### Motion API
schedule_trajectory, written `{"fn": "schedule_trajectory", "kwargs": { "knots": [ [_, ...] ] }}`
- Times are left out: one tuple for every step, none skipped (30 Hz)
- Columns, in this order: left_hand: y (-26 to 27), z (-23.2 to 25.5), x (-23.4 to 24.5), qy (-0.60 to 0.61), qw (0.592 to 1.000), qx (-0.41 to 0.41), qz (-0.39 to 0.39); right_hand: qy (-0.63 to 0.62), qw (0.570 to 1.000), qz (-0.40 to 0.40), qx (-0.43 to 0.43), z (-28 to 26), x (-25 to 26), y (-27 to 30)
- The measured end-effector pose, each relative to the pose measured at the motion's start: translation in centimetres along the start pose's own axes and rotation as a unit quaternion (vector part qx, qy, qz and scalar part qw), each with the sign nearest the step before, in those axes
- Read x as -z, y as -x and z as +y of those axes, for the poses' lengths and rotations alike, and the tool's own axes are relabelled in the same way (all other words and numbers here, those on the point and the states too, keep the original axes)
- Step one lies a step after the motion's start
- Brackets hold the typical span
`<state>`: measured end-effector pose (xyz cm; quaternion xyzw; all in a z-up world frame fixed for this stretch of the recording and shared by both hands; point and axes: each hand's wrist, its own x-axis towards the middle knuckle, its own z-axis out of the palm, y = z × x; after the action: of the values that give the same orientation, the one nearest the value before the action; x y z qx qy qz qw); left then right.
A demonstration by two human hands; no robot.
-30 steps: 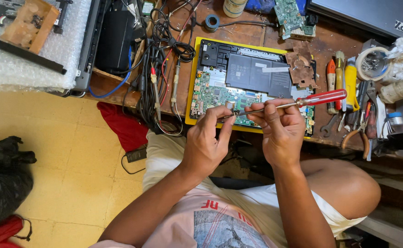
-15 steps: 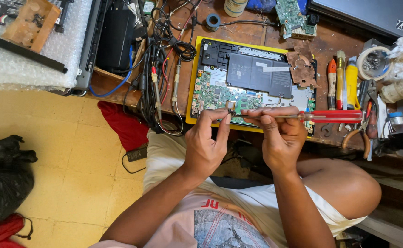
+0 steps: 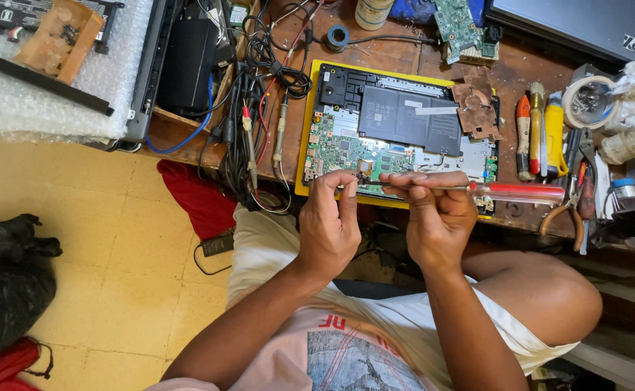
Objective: The person uses a screwdriver to remove screws from a disassembled laptop motherboard, then wipes the board with a cloth and adjusts a small component.
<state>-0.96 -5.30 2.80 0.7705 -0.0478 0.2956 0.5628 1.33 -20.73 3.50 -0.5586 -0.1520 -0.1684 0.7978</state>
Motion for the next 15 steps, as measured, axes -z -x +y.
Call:
{"fn": "schedule_trajectory", "kwargs": {
  "knots": [
    [-0.2,0.4,0.2,0.025,0.999,0.018,-0.009,-0.013,1.0,0.0,-0.004,0.1,0.2,0.0],
    [-0.3,0.8,0.4,0.05,0.998,0.036,-0.017,-0.025,1.0,-0.001,-0.009,0.2,0.4,0.0],
    [-0.7,1.3,0.5,0.05,0.998,0.036,-0.017,-0.025,1.0,-0.002,-0.009,0.3,0.4,-0.1],
    [-1.1,1.8,0.6,0.102,0.993,0.049,-0.018,-0.033,0.999,0.003,-0.011,0.5,0.5,-0.1],
    [-1.5,2.2,0.7,0.153,0.986,0.061,-0.02,-0.041,0.999,0.008,-0.013,0.6,0.5,-0.2],
    [-1.8,2.4,0.9,0.153,0.986,0.061,-0.02,-0.041,0.999,0.008,-0.012,0.7,0.6,-0.2],
    [-2.1,2.7,1.1,0.185,0.98,0.07,-0.013,-0.051,0.998,0.012,-0.016,0.7,0.8,-0.2],
    [-2.4,2.9,1.4,0.216,0.973,0.078,-0.006,-0.062,0.998,0.016,-0.02,0.8,0.9,-0.3],
    [-2.4,2.2,1.4,0.216,0.973,0.078,-0.005,-0.062,0.998,0.015,-0.019,0.9,1.1,-0.4],
    [-2.3,1.6,1.5,0.24,0.965,0.103,0.008,-0.068,0.997,0.017,-0.026,0.9,1.3,-0.4],
    [-2.2,1.0,1.6,0.263,0.956,0.128,0.022,-0.075,0.997,0.019,-0.032,1.0,1.4,-0.4],
    [-2.2,0.4,1.7,0.263,0.956,0.128,0.022,-0.075,0.997,0.019,-0.032,1.0,1.4,-0.5],
    [-2.3,-0.1,1.8,0.277,0.949,0.146,0.023,-0.078,0.996,0.016,-0.033,1.0,1.4,-0.5],
    [-2.3,-0.6,1.9,0.291,0.942,0.164,0.024,-0.081,0.996,0.014,-0.034,1.0,1.4,-0.5],
    [-2.5,-0.5,2.0,0.291,0.942,0.164,0.024,-0.081,0.996,0.013,-0.034,0.9,1.2,-0.4]
  ]
}}
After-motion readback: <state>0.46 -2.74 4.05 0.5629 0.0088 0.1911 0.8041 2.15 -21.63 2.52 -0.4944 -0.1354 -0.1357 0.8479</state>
